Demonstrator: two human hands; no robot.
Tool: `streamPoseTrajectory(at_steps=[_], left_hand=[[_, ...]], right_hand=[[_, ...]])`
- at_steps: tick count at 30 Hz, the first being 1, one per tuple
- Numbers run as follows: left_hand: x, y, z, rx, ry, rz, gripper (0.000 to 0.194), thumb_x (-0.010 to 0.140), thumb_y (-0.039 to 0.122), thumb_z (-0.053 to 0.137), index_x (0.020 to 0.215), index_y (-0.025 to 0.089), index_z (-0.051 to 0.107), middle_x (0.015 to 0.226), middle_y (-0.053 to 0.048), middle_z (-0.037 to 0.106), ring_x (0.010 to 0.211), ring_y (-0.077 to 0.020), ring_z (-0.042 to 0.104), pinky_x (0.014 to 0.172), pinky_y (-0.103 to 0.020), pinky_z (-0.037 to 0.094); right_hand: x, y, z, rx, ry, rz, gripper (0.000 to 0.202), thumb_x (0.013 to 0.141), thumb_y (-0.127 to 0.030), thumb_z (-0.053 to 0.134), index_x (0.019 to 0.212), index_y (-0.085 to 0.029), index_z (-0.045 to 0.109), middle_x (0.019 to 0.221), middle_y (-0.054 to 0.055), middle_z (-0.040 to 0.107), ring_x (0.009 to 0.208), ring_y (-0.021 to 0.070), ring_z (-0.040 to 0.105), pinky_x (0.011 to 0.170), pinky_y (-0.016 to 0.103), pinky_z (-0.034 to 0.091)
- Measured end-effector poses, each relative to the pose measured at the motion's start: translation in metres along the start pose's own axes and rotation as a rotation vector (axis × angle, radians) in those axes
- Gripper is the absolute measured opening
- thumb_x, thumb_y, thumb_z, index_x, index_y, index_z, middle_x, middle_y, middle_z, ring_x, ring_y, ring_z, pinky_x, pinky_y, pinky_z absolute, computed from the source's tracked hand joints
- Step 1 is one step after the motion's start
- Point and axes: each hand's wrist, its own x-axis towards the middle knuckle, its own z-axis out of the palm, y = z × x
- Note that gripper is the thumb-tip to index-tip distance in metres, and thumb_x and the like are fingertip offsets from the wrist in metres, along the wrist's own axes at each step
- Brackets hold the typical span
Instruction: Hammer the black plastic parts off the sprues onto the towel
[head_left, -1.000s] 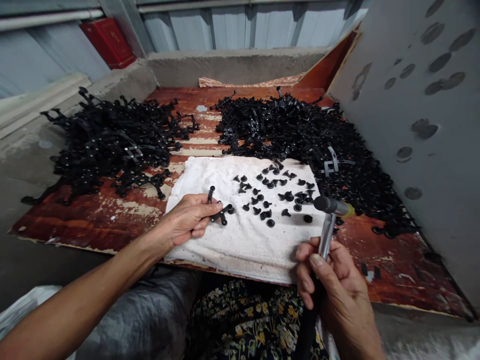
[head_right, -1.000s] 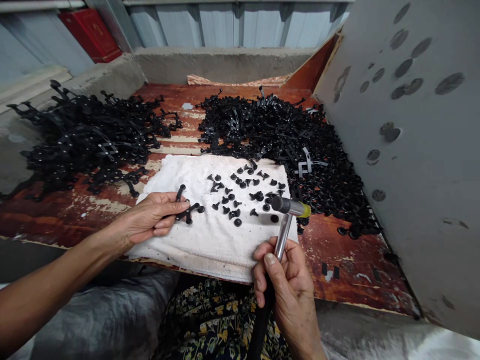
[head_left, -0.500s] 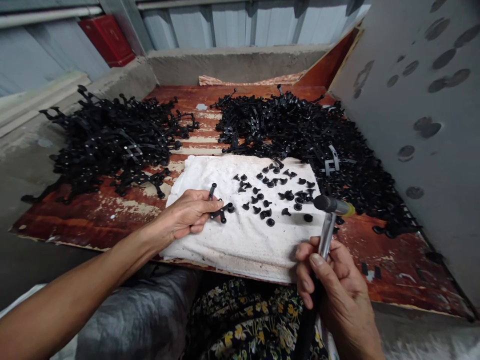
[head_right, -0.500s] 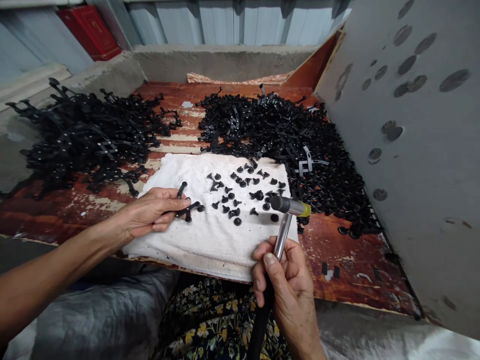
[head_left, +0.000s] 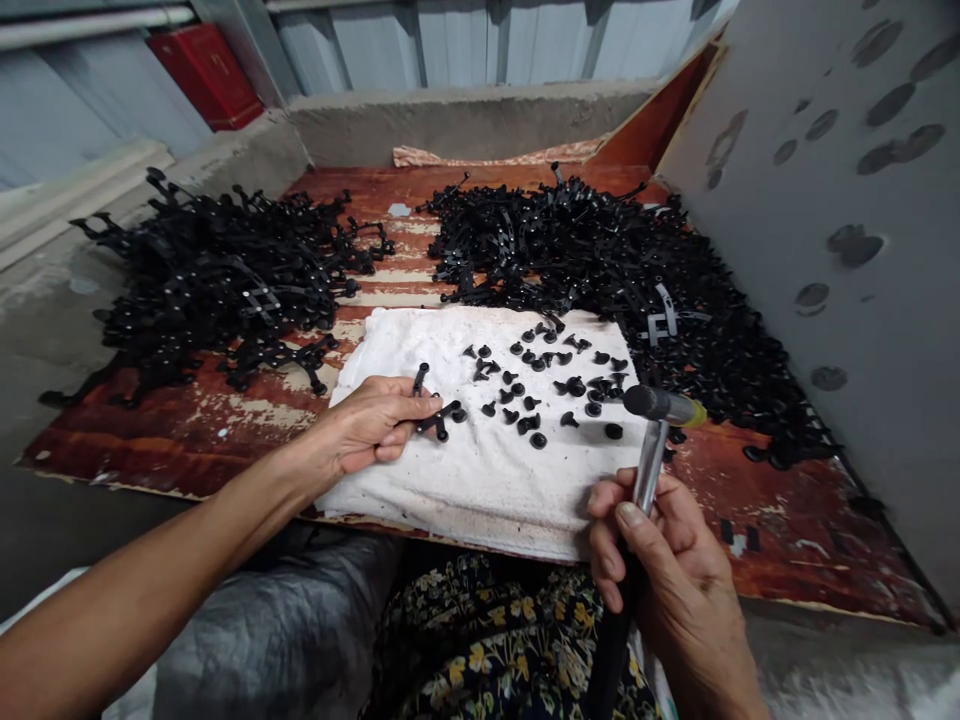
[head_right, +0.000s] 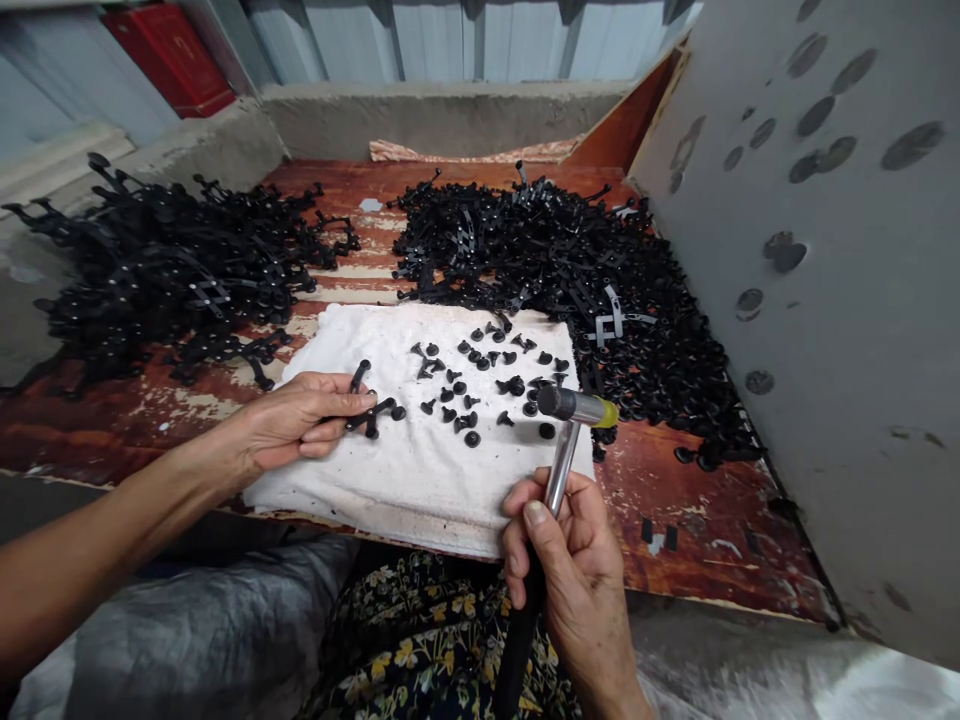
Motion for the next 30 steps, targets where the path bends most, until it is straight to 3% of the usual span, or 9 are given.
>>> streamPoseTrajectory(at_steps=[26, 30], left_hand=[[0.0000, -0.0014, 0.0014, 0.072, 0.032, 0.033, 0.023, 0.083, 0.005, 0.061, 0.062, 0.012, 0.054, 0.049, 0.000, 0.058, 0.025, 0.0008, 0.024, 0.027, -0.011, 0.014], [-0.0014, 0.0008, 0.0016, 0.139, 0.045, 0.028, 0.025, 0.084, 0.007, 0.061, 0.062, 0.014, 0.052, 0.048, -0.001, 0.059, 0.025, 0.0007, 0.021, 0.028, -0.012, 0.011]], right_hand=[[0.0021, -0.0005, 0.0019, -0.026, -0.001, -0.010, 0.010, 0.092, -0.033, 0.064, 0.098, -0.027, 0.060, 0.083, -0.002, 0.062, 0.047, 0.0061, 0.049, 0.034, 0.013, 0.044], [0.0010, -0.0046, 0.0001, -0.166, -0.054, 0.015, 0.013, 0.093, -0.038, 0.061, 0.101, -0.028, 0.063, 0.081, -0.002, 0.063, 0.045, 0.0067, 0.047, 0.032, 0.014, 0.042]])
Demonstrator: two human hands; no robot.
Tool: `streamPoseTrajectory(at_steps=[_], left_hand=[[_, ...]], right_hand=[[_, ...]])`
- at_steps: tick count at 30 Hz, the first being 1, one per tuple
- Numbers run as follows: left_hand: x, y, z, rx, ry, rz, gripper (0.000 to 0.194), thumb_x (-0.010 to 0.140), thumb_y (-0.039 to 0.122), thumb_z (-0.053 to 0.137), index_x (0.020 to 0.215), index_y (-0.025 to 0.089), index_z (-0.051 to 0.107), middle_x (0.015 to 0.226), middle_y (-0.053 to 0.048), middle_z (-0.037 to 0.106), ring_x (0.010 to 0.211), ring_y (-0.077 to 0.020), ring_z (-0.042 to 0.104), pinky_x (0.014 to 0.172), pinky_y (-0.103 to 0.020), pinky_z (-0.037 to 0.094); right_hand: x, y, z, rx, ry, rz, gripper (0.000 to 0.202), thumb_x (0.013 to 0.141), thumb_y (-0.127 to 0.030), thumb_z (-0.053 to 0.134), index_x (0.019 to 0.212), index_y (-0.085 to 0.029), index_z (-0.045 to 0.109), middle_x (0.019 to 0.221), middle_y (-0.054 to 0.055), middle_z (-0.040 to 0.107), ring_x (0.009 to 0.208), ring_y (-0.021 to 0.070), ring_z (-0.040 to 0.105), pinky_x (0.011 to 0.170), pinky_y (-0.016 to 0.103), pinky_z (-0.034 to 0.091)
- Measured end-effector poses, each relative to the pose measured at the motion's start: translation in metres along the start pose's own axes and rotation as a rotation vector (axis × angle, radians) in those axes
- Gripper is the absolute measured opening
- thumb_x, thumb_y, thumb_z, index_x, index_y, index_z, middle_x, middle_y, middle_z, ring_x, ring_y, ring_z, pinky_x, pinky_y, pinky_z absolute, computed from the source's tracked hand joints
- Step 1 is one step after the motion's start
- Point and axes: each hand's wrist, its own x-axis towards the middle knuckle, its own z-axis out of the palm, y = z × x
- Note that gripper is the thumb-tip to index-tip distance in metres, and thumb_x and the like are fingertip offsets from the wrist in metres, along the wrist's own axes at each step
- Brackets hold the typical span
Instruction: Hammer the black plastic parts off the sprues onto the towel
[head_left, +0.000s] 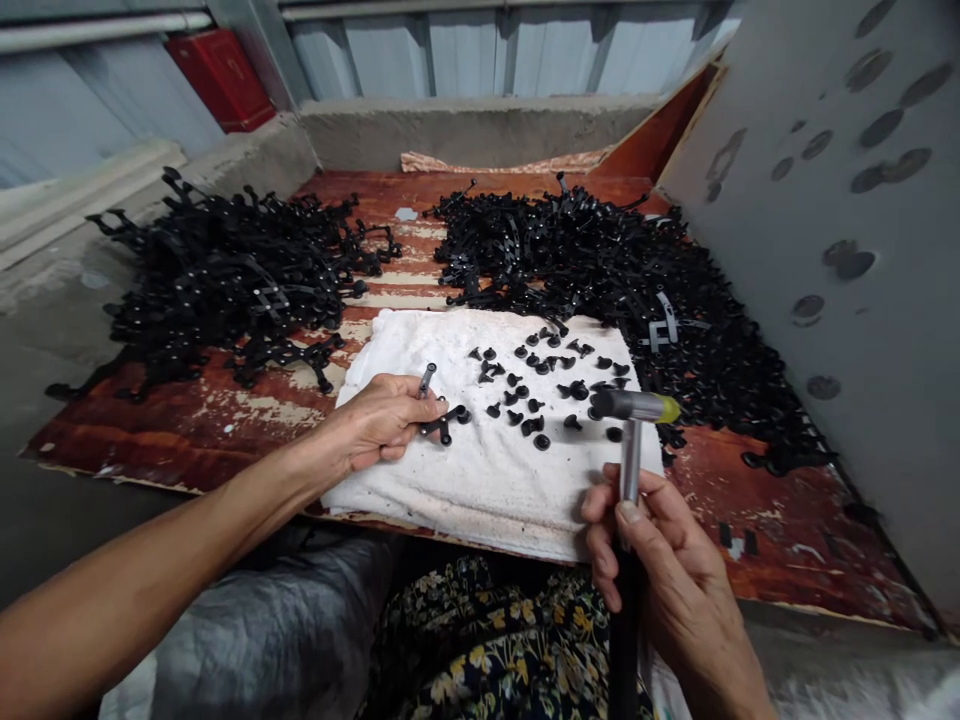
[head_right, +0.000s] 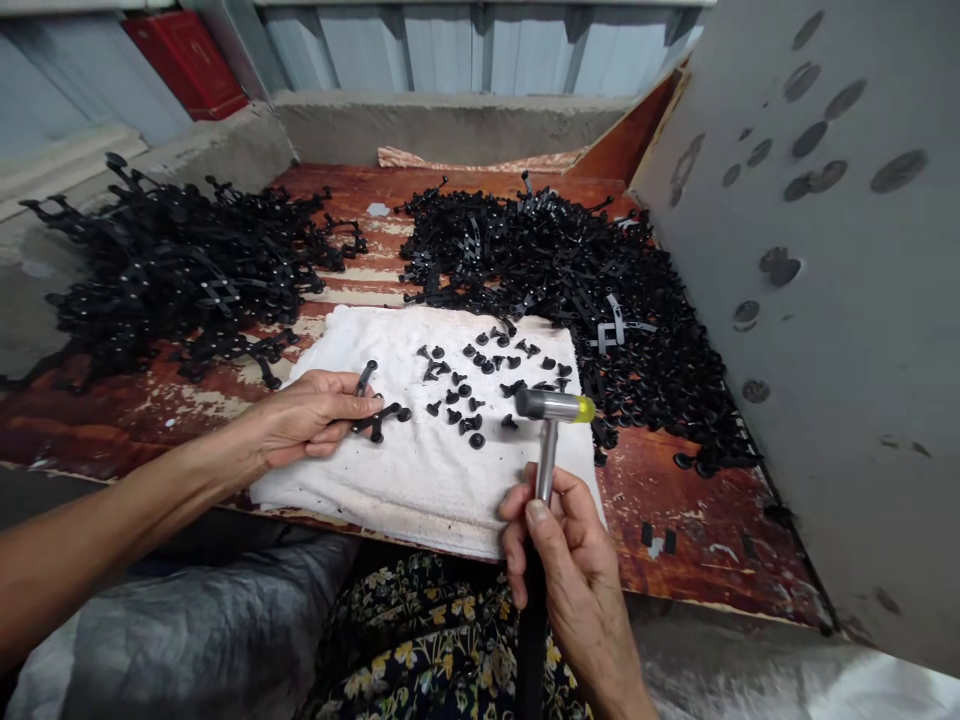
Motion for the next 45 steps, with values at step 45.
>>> streamPoseTrajectory(at_steps=[45], left_hand=[[0.002, -0.004, -0.007, 0.029, -0.060, 0.055, 0.011, 0.070, 0.006, 0.065, 0.065, 0.013, 0.057, 0.054, -0.004, 0.064, 0.028, -0.0006, 0.024, 0.029, -0.015, 0.015]], right_hand=[[0.036, -0.032, 0.023, -1.205, -0.524, -0.641, 0.087, 0.078, 0.003, 0.037, 0.158, -0.027, 0.023, 0.089, 0.008, 0.059, 0.055, 0.0181, 0.051, 0.050, 0.033, 0.052]])
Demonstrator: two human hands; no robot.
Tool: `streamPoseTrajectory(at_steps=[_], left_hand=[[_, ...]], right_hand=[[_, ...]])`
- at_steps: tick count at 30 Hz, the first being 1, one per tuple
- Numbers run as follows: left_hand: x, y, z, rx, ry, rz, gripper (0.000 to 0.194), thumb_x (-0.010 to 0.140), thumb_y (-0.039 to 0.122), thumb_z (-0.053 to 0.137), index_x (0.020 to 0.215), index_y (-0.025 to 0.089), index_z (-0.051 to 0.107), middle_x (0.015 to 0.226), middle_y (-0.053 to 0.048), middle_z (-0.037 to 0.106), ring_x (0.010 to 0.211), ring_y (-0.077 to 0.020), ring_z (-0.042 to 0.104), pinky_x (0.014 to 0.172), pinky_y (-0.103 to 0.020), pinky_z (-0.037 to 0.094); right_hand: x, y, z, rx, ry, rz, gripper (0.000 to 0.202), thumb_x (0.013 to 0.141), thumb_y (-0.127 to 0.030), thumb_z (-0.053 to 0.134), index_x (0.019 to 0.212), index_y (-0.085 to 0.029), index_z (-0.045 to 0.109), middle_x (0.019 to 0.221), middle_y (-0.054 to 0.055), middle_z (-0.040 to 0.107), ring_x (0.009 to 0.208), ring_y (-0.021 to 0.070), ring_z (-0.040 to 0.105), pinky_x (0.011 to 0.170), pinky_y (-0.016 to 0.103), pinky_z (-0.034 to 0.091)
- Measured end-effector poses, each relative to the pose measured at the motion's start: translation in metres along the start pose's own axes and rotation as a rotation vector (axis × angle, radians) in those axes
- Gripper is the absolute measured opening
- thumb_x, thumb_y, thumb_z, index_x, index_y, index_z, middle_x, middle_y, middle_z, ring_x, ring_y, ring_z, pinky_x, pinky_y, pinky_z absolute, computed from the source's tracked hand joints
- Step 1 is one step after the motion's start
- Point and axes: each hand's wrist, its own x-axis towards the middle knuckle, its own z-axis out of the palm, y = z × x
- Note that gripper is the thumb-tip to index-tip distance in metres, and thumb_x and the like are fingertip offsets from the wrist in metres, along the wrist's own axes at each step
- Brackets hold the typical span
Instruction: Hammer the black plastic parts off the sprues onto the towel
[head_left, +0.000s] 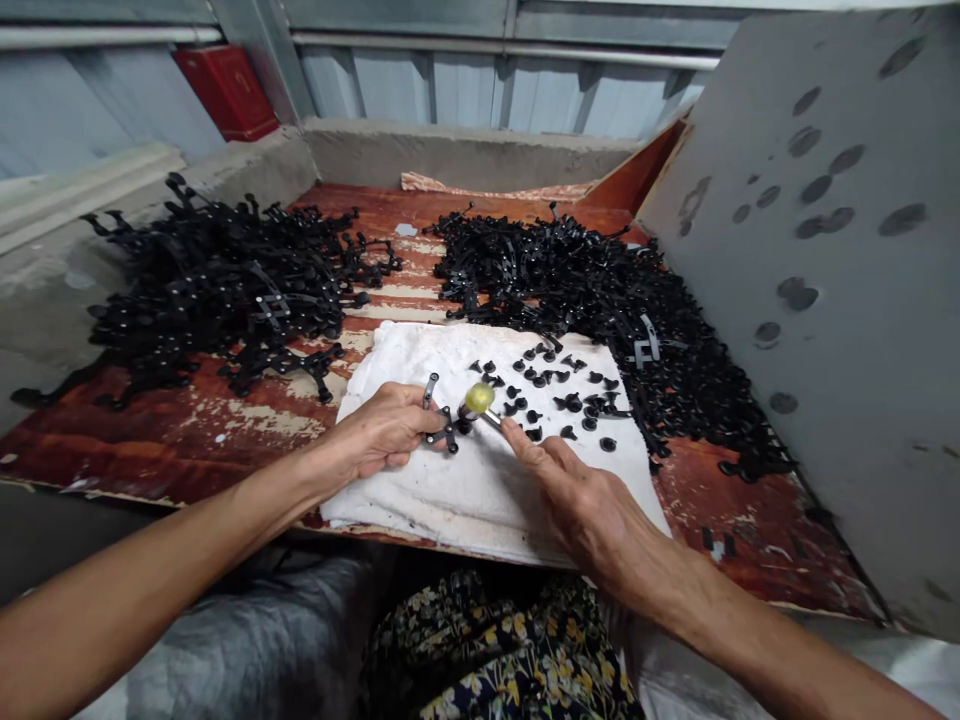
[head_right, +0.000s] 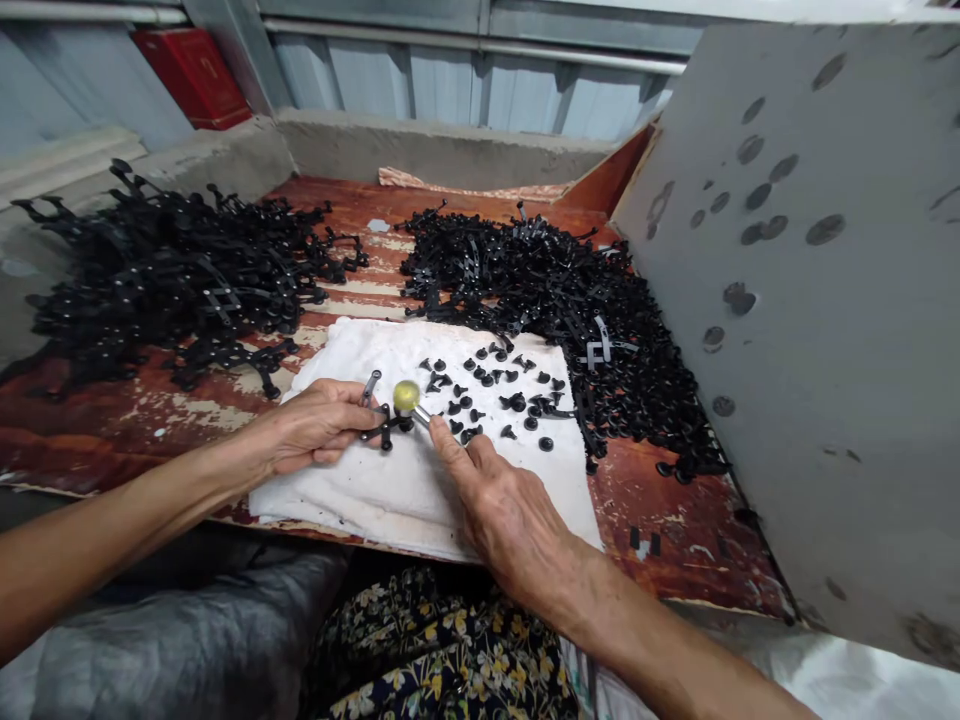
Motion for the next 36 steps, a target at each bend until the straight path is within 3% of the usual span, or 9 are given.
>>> streamPoseTrajectory(at_steps=[4, 8, 12, 16, 21, 26, 28, 32, 36], left_hand=[[0.001, 0.000, -0.001, 0.010, -0.015, 0.016, 0.013, 0.068, 0.009, 0.069, 0.062, 0.013, 0.058, 0.054, -0.004, 0.064, 0.029, -0.0011, 0.027, 0.029, -0.015, 0.016], [0.001, 0.001, 0.000, 0.027, 0.003, -0.001, 0.012, 0.070, 0.006, 0.066, 0.064, 0.013, 0.057, 0.054, -0.004, 0.064, 0.028, -0.0013, 0.026, 0.028, -0.016, 0.016], [0.000, 0.001, 0.002, 0.031, -0.003, 0.005, 0.011, 0.075, 0.006, 0.061, 0.067, 0.013, 0.057, 0.054, -0.003, 0.063, 0.028, -0.0012, 0.025, 0.029, -0.015, 0.015], [0.000, -0.001, 0.000, 0.025, -0.004, 0.013, 0.011, 0.077, 0.008, 0.061, 0.069, 0.013, 0.055, 0.058, -0.004, 0.064, 0.029, -0.0008, 0.027, 0.030, -0.014, 0.016], [-0.007, -0.003, -0.006, -0.049, -0.045, 0.042, 0.015, 0.076, 0.024, 0.068, 0.076, 0.015, 0.057, 0.063, 0.002, 0.057, 0.035, -0.0021, 0.034, 0.032, -0.013, 0.014], [-0.017, -0.010, -0.009, 0.014, -0.113, 0.086, 0.035, 0.069, 0.044, 0.074, 0.077, 0.015, 0.057, 0.062, 0.004, 0.053, 0.035, -0.0002, 0.027, 0.034, -0.015, 0.012], [-0.017, -0.013, -0.010, 0.068, -0.136, 0.133, 0.041, 0.068, 0.050, 0.075, 0.075, 0.015, 0.055, 0.058, 0.005, 0.051, 0.037, -0.0005, 0.026, 0.036, -0.016, 0.013], [-0.015, -0.015, -0.010, 0.152, -0.216, 0.139, 0.045, 0.067, 0.057, 0.072, 0.076, 0.015, 0.056, 0.059, 0.004, 0.050, 0.045, -0.0035, 0.031, 0.041, -0.017, 0.018], [-0.010, -0.011, 0.000, 0.245, -0.289, 0.160, 0.045, 0.069, 0.059, 0.065, 0.076, 0.015, 0.057, 0.059, 0.004, 0.049, 0.047, -0.0056, 0.032, 0.043, -0.020, 0.020]], right_hand=[[-0.001, 0.000, 0.000, 0.080, 0.092, 0.039, 0.089, 0.081, 0.003, 0.037, 0.160, -0.030, 0.010, 0.099, 0.010, 0.059, 0.073, 0.0215, 0.057, 0.066, 0.036, 0.056], [-0.001, 0.000, 0.000, 0.046, 0.031, 0.026, 0.090, 0.077, 0.003, 0.039, 0.158, -0.033, 0.023, 0.090, 0.006, 0.059, 0.057, 0.0168, 0.051, 0.053, 0.031, 0.053], [-0.001, 0.000, 0.001, 0.052, 0.089, 0.005, 0.092, 0.078, 0.005, 0.037, 0.159, -0.030, 0.012, 0.097, 0.009, 0.060, 0.066, 0.0189, 0.057, 0.060, 0.033, 0.055], [0.000, 0.004, 0.001, 0.014, -0.047, 0.025, 0.086, 0.078, 0.002, 0.039, 0.158, -0.026, 0.021, 0.090, 0.008, 0.061, 0.056, 0.0166, 0.053, 0.052, 0.032, 0.053], [-0.006, 0.017, -0.002, -0.020, 0.040, 0.122, 0.078, 0.084, 0.000, 0.037, 0.157, -0.023, 0.025, 0.094, 0.012, 0.065, 0.068, 0.0208, 0.063, 0.064, 0.037, 0.057], [-0.016, 0.014, -0.002, -0.079, -0.110, 0.200, 0.088, 0.074, 0.004, 0.042, 0.157, -0.023, 0.027, 0.105, 0.016, 0.070, 0.075, 0.0251, 0.071, 0.063, 0.039, 0.060], [-0.017, 0.008, -0.002, 0.013, -0.123, 0.197, 0.082, 0.079, 0.003, 0.041, 0.156, -0.024, 0.030, 0.110, 0.016, 0.071, 0.084, 0.0269, 0.073, 0.068, 0.041, 0.062], [-0.020, 0.005, -0.001, 0.202, 0.105, 0.168, 0.059, 0.095, -0.008, 0.040, 0.152, -0.024, 0.039, 0.140, 0.012, 0.061, 0.125, 0.0241, 0.060, 0.102, 0.042, 0.051], [-0.027, 0.009, 0.001, 0.241, 0.306, 0.244, 0.052, 0.097, -0.012, 0.045, 0.148, -0.022, 0.045, 0.146, 0.006, 0.055, 0.133, 0.0172, 0.050, 0.111, 0.033, 0.038]])
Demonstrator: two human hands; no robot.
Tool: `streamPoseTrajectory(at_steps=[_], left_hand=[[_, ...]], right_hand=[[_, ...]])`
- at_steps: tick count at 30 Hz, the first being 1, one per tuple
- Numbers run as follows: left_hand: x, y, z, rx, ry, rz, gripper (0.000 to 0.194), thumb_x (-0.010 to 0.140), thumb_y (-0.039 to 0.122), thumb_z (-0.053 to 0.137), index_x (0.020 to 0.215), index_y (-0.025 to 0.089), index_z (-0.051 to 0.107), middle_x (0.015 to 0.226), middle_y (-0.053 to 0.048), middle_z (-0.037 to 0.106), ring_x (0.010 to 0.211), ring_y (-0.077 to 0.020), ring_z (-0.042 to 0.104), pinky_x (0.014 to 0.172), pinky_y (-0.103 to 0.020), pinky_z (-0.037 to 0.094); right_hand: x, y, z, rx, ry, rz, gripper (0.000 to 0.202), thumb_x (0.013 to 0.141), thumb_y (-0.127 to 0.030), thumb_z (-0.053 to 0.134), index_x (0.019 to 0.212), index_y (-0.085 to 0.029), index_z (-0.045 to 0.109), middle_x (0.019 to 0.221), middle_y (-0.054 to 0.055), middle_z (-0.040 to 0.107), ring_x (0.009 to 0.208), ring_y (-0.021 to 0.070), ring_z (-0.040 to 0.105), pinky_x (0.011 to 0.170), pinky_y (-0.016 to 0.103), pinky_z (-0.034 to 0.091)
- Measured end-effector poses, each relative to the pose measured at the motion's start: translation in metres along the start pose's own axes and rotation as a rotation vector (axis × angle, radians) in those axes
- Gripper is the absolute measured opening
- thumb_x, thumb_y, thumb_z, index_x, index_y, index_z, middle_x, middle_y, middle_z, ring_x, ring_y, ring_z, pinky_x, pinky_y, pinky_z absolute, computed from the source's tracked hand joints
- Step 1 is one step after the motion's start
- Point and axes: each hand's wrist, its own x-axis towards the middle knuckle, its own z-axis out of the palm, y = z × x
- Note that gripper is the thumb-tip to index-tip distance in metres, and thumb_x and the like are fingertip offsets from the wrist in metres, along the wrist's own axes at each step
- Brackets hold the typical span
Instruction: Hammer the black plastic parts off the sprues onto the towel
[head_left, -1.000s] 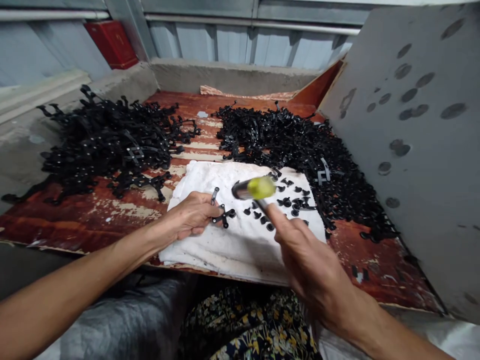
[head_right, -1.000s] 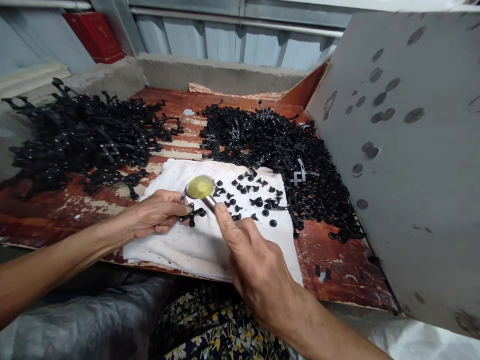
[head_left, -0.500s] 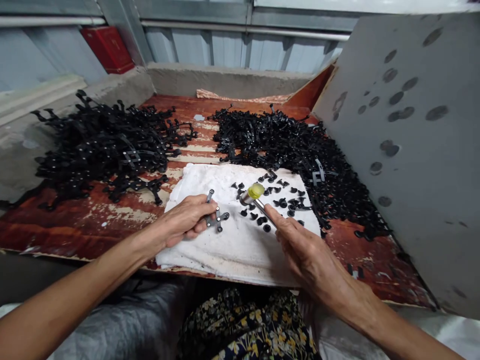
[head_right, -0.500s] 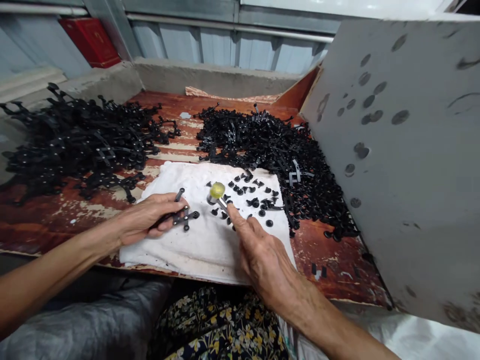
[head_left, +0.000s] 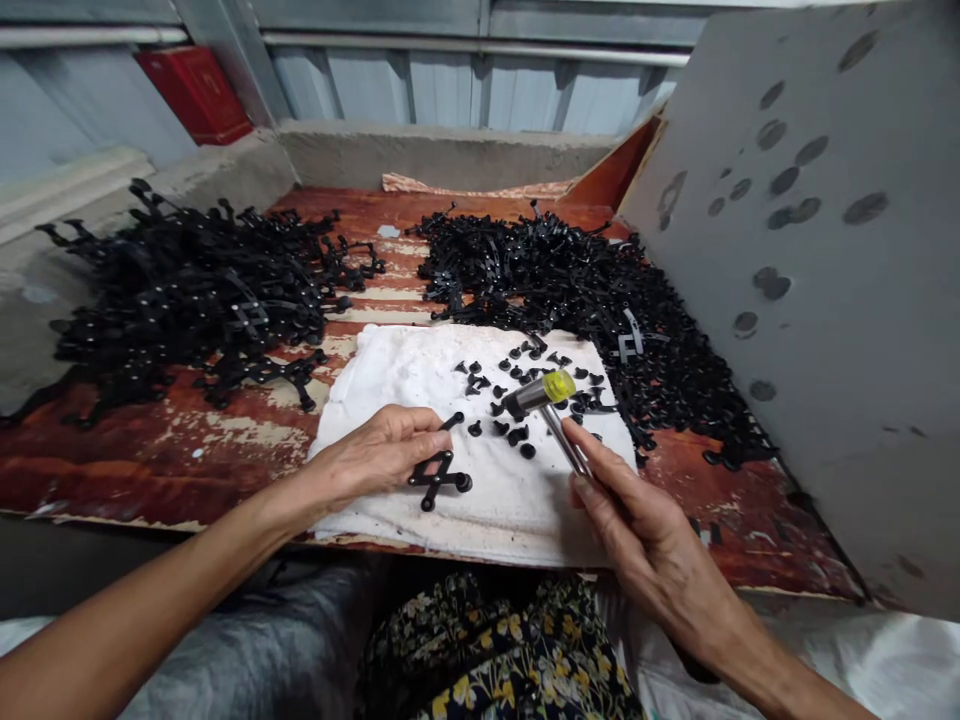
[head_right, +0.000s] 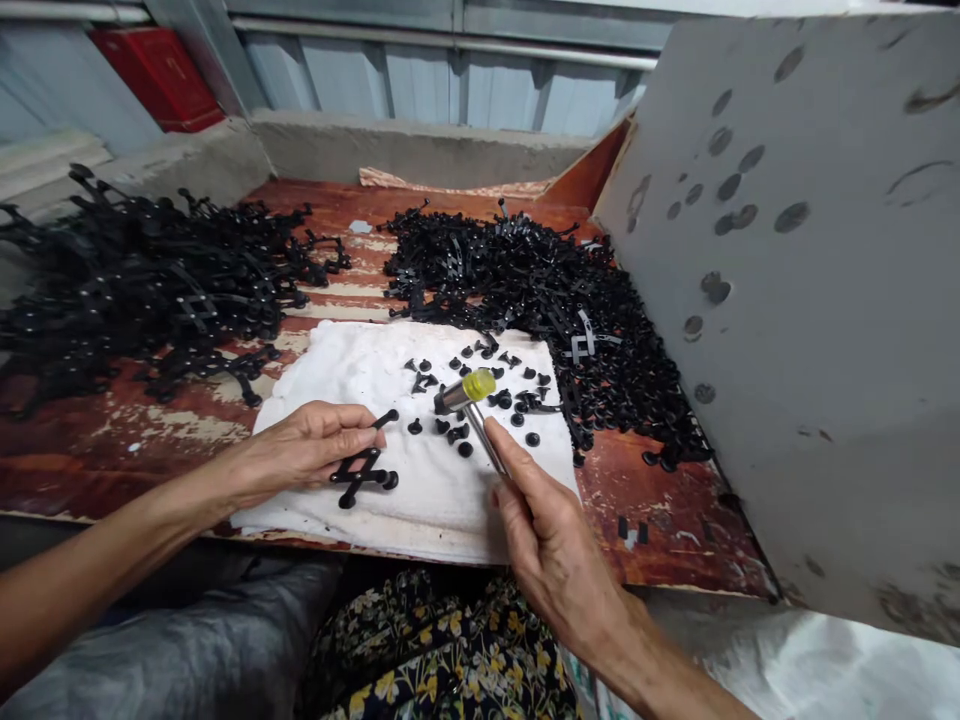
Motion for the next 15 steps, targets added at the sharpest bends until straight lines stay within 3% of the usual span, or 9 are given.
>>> streamPoseTrajectory(at_steps=[7, 15], left_hand=[[0.016, 0.012, 0.005, 0.256, -0.069, 0.097, 0.038, 0.075, 0.054, 0.055, 0.064, 0.017, 0.051, 0.055, 0.005, 0.042, 0.048, -0.0066, 0.030, 0.044, -0.021, 0.020], [0.017, 0.021, 0.002, 0.303, -0.070, 0.016, 0.038, 0.071, 0.054, 0.054, 0.067, 0.017, 0.053, 0.053, 0.005, 0.041, 0.045, -0.0065, 0.030, 0.041, -0.021, 0.021]], right_hand=[[-0.013, 0.001, -0.002, 0.055, 0.049, 0.134, 0.045, 0.097, -0.021, 0.049, 0.142, -0.017, 0.053, 0.141, 0.008, 0.057, 0.129, 0.0195, 0.054, 0.108, 0.035, 0.039], [-0.012, 0.002, -0.001, 0.090, 0.048, 0.155, 0.045, 0.096, -0.022, 0.049, 0.140, -0.011, 0.054, 0.141, 0.012, 0.057, 0.129, 0.0217, 0.055, 0.108, 0.038, 0.040]])
